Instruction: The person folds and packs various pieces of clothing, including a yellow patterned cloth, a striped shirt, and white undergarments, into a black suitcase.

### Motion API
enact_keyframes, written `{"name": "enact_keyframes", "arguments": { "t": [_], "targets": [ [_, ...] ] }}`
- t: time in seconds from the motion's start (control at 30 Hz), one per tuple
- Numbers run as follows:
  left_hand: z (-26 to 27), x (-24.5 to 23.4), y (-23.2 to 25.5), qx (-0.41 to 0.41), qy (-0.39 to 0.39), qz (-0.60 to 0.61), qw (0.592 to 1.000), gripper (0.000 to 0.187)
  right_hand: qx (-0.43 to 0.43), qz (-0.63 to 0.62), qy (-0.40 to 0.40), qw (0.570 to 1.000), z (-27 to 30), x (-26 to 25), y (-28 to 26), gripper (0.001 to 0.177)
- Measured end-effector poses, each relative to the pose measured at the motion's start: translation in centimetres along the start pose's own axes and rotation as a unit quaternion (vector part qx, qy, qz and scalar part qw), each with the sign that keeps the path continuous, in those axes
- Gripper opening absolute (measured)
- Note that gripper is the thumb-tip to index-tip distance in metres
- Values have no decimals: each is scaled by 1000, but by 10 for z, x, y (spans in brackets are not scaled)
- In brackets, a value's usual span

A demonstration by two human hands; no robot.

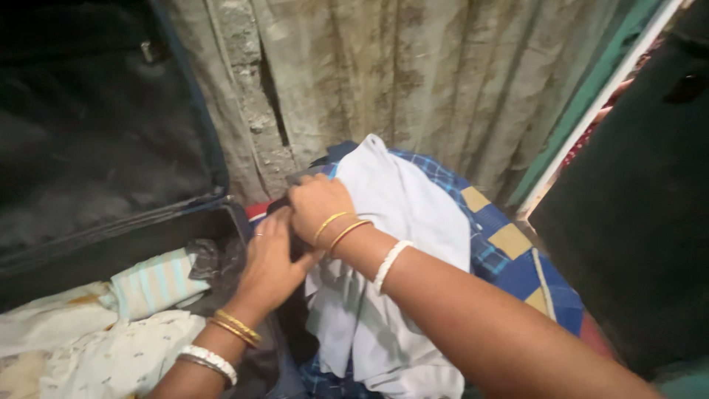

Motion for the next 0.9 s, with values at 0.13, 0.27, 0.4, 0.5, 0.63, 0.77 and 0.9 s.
{"name": "enact_keyframes", "arguments": {
  "t": [0.13, 0.27, 0.4, 0.5, 0.63, 0.77, 0.9],
  "targets": [
    [-3, 28, 49, -27, -103, 6, 994, 110, 53, 57, 26, 997, 17, -41, 44, 35],
    [-1, 42, 68, -54, -131, 2, 990, 112, 229, 37, 16, 973, 45, -61, 100, 60],
    [-1, 42, 67, -68, -131, 0, 989, 108, 293, -1, -135, 947, 58, -34, 130, 36],
    [-8, 36, 66, -66, -110, 27, 991, 117, 253, -18, -121, 960, 46, -37, 122, 26],
    [-16, 28, 66, -44, -84, 104, 990, 112, 193, -179, -10, 965, 1, -48, 85, 23],
    [-36, 35, 39, -106, -74, 220, 967, 66, 2, -514, 65, 855, -42, -77, 1, 25],
    [-31, 7, -30, -363, 45, 493, 789, 37, 66, -422, 62, 902, -49, -98, -18, 50]
  ]
}}
Point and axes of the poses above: each hand's wrist, its own z-axis away from the middle knuckle, its own x-axis out of the palm, y = z × x, the point moved 10 cm from there along -z, towards the middle knuckle, and after that the axes turned 9 degrees about y, right-handed, at the moved point
